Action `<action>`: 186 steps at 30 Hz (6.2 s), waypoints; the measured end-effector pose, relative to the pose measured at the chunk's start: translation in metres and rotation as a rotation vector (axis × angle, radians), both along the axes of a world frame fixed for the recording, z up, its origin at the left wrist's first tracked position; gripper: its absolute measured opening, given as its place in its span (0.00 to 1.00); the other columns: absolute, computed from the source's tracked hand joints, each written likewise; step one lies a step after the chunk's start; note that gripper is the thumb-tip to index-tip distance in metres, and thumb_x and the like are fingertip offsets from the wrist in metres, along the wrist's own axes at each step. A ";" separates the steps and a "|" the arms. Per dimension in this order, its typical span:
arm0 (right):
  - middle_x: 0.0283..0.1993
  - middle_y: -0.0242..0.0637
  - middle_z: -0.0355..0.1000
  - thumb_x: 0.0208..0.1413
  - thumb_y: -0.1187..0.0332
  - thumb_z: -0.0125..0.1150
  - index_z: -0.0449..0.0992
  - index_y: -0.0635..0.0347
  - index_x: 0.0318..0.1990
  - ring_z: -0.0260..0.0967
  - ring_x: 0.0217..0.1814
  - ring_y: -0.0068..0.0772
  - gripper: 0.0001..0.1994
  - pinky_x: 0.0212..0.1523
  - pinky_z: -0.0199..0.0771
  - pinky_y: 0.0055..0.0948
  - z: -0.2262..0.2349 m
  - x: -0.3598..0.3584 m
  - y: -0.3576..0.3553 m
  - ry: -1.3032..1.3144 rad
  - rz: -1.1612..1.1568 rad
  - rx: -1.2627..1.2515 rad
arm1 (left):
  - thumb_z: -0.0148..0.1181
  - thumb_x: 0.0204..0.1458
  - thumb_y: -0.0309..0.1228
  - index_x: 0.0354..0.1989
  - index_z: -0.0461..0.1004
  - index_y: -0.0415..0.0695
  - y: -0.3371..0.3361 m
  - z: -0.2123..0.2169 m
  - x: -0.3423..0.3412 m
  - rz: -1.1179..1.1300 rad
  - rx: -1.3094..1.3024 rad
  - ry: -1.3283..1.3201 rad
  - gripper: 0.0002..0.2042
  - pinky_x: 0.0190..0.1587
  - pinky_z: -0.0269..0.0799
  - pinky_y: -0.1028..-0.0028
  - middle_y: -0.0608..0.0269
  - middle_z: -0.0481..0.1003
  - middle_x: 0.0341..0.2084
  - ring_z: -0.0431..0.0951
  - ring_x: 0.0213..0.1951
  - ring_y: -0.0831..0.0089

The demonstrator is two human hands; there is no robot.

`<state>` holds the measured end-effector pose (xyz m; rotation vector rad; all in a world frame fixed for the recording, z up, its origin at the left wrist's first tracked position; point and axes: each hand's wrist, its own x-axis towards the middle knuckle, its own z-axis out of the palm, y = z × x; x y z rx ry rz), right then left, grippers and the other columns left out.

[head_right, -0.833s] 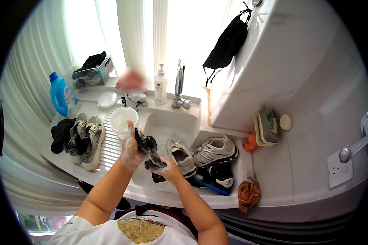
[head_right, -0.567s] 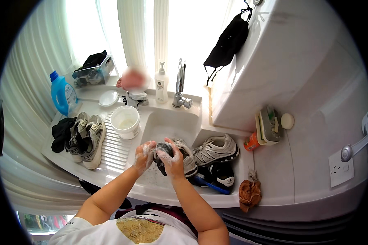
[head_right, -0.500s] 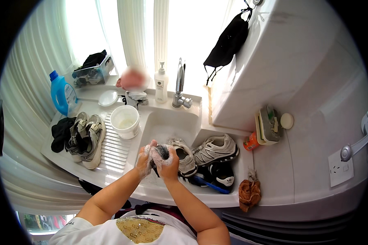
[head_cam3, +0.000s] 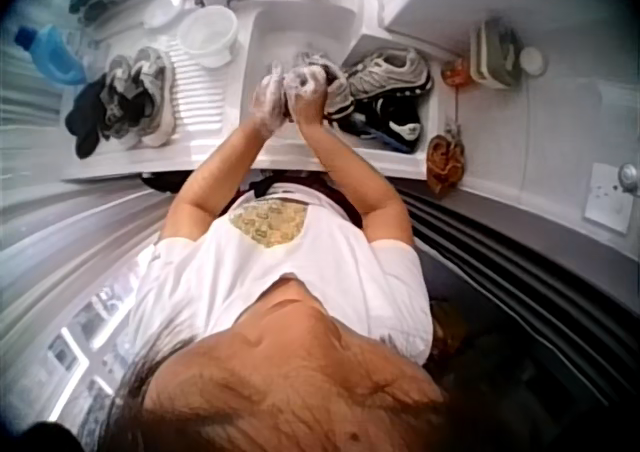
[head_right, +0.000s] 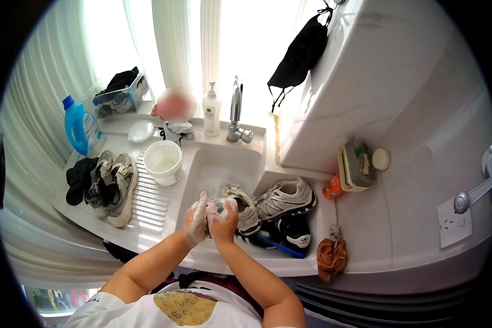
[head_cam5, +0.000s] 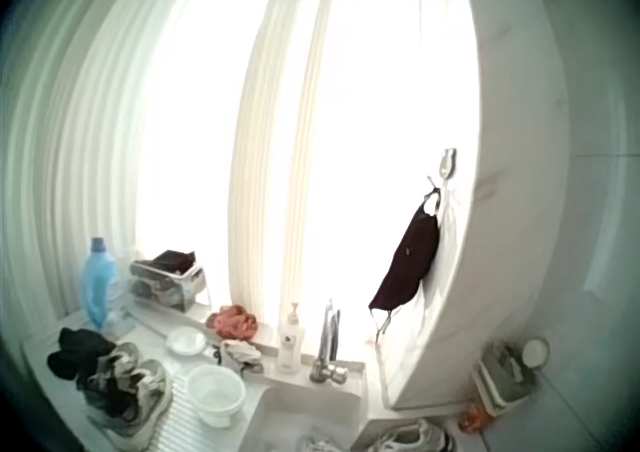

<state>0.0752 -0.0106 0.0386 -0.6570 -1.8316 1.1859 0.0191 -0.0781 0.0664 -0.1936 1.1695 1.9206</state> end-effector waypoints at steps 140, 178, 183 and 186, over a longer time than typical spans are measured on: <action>0.24 0.50 0.69 0.46 0.68 0.57 0.73 0.60 0.29 0.69 0.28 0.55 0.06 0.28 0.67 0.43 -0.007 0.001 0.031 -0.410 0.147 0.188 | 0.48 0.56 0.49 0.40 0.69 0.44 0.013 -0.006 0.007 0.082 -0.008 -0.114 0.19 0.35 0.74 0.67 0.60 0.73 0.33 0.76 0.34 0.68; 0.19 0.47 0.67 0.42 0.70 0.60 0.71 0.60 0.26 0.67 0.22 0.52 0.06 0.24 0.67 0.41 -0.007 0.001 0.027 -0.130 0.136 0.062 | 0.48 0.57 0.49 0.35 0.67 0.47 0.006 0.013 0.014 0.048 0.072 -0.204 0.17 0.34 0.73 0.70 0.67 0.71 0.29 0.73 0.31 0.73; 0.22 0.45 0.69 0.38 0.69 0.60 0.71 0.59 0.25 0.69 0.26 0.50 0.06 0.26 0.67 0.41 0.023 0.016 -0.012 -0.057 0.332 0.365 | 0.48 0.57 0.48 0.35 0.68 0.46 -0.013 -0.036 -0.003 -0.028 0.255 -0.279 0.17 0.34 0.73 0.70 0.65 0.72 0.27 0.74 0.30 0.73; 0.23 0.47 0.70 0.50 0.67 0.58 0.73 0.60 0.28 0.69 0.25 0.47 0.06 0.26 0.66 0.37 0.004 0.003 0.028 -0.189 0.146 0.090 | 0.48 0.57 0.47 0.41 0.70 0.42 0.003 -0.004 0.011 0.098 0.203 -0.254 0.18 0.39 0.74 0.69 0.61 0.74 0.34 0.76 0.36 0.70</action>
